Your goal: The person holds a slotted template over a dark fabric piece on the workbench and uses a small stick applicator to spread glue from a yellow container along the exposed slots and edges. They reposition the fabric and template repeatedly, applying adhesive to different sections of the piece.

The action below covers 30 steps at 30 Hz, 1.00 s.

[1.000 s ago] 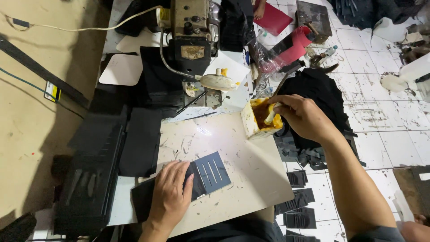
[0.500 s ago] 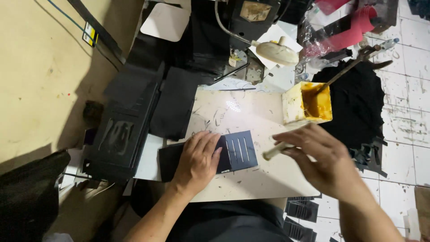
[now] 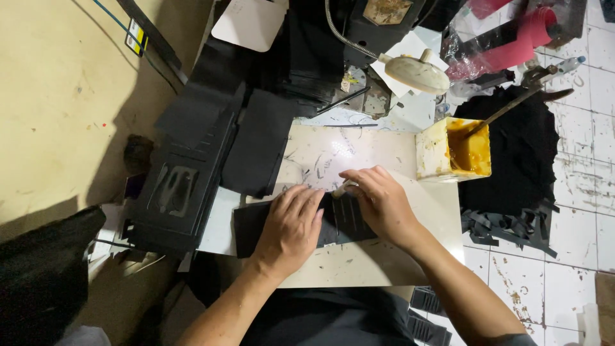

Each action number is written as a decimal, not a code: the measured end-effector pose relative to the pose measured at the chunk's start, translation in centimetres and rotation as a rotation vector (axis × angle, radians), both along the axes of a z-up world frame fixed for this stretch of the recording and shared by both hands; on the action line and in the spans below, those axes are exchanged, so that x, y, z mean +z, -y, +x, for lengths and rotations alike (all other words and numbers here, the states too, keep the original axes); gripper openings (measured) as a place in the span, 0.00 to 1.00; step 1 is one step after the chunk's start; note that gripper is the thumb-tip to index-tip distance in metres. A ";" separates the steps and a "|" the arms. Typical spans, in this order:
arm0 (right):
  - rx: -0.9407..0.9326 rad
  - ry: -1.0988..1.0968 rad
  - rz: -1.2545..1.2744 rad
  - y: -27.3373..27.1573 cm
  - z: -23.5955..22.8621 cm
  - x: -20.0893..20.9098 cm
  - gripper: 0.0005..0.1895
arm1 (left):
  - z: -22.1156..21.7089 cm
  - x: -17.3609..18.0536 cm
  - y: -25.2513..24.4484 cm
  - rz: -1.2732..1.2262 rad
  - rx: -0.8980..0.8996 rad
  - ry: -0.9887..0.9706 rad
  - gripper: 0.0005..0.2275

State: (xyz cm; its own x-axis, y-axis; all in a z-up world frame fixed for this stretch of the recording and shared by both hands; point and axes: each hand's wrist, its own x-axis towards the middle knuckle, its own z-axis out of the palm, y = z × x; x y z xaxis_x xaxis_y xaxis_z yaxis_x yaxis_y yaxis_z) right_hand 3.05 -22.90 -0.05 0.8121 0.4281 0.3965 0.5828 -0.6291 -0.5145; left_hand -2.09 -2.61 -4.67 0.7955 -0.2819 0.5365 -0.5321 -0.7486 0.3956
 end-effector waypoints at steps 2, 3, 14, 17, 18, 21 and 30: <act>-0.008 0.014 0.003 0.1 0.1 -0.5 0.12 | 0.0 0.1 0.0 0.002 0.003 0.012 0.14; -0.015 0.030 0.005 0.1 0.2 -0.8 0.11 | 0.1 0.2 0.0 0.003 0.006 0.027 0.14; 0.130 -0.144 -0.135 1.9 -4.3 1.0 0.16 | 0.0 1.2 0.0 -0.019 0.001 0.012 0.13; 0.141 -0.116 -0.100 1.8 -3.9 1.2 0.16 | 0.0 1.0 0.1 -0.015 -0.004 0.020 0.13; 0.124 -0.098 -0.075 1.6 -3.5 1.2 0.15 | 0.0 1.1 0.0 -0.014 -0.007 0.022 0.14; 0.083 0.069 -0.093 0.9 -1.4 0.2 0.13 | -0.1 1.2 0.0 0.001 -0.009 0.023 0.13; 0.240 -0.084 -0.169 1.6 -4.2 2.5 0.16 | 0.0 1.4 -0.1 -0.028 -0.019 0.012 0.14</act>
State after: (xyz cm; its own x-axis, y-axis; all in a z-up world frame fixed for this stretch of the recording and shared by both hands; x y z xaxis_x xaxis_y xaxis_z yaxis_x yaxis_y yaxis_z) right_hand -1.12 -24.47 2.49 0.7070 0.6657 0.2386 0.6846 -0.5596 -0.4672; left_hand -2.12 -2.47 -3.23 0.7837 -0.2812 0.5539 -0.5506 -0.7271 0.4100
